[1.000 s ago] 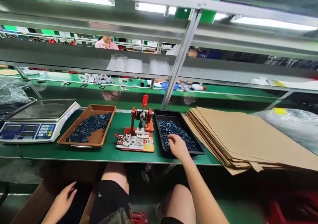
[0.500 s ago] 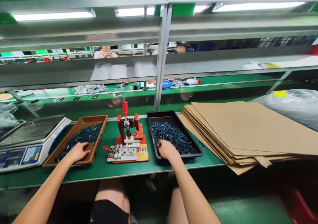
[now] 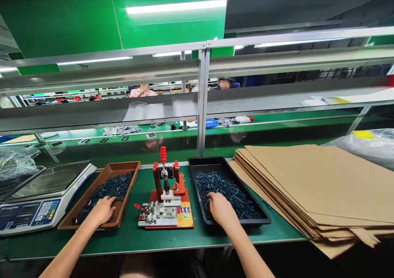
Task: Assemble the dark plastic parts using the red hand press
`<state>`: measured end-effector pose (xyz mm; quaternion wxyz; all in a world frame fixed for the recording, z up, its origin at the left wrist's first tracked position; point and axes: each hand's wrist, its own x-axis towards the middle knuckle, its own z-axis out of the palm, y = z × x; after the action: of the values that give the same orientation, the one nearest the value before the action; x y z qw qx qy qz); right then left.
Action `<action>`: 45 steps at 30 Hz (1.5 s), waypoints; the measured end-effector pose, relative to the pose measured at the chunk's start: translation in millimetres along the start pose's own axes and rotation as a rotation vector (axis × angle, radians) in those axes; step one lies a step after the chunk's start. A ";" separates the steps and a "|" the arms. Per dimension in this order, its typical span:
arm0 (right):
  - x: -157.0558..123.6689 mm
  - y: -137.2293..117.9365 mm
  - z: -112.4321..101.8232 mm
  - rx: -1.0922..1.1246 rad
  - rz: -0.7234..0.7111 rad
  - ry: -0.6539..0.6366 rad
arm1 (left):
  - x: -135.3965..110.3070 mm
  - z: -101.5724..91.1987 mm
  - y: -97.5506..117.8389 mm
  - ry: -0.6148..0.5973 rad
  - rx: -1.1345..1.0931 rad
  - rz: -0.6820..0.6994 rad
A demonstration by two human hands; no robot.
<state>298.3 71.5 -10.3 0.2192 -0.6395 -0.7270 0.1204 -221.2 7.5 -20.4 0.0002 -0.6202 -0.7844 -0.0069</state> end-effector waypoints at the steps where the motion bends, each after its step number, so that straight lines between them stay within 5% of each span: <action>1: 1.5 2.8 -1.3 0.034 0.010 0.022 | 0.1 0.3 -0.5 -0.008 -0.017 0.023; 10: 4.2 6.4 -14.1 0.244 0.098 -0.060 | 2.8 1.5 -3.4 -0.007 -0.106 -0.042; 20: -5.0 -26.9 -20.5 0.680 -0.064 0.337 | 18.9 3.0 -12.4 -0.098 -0.069 -0.085; 24: -32.4 -62.4 -4.8 0.758 -0.185 0.340 | 17.7 6.2 -15.0 -0.011 0.031 -0.114; 28: -65.2 -90.6 27.9 0.688 -0.359 0.300 | 18.9 8.8 -16.4 -0.062 -0.010 -0.138; 34: -70.8 -80.7 73.0 0.653 -0.413 0.395 | 19.7 3.9 -17.1 -0.057 -0.095 -0.173; 40: -64.7 -73.5 83.0 0.704 -0.339 0.346 | -0.4 -17.2 -4.7 -0.003 -0.138 -0.200; 43: -64.3 -71.9 84.5 0.710 -0.325 0.329 | -15.8 -26.3 4.4 0.131 -0.182 -0.248; 45: -63.8 -69.7 86.9 0.703 -0.323 0.325 | -24.7 -30.0 7.9 0.323 -0.271 -0.233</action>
<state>201.6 7.3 -65.1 0.5519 -0.4143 -0.6885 0.2230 -208.0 -15.0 9.5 0.0417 -0.5107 -0.8324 -0.2112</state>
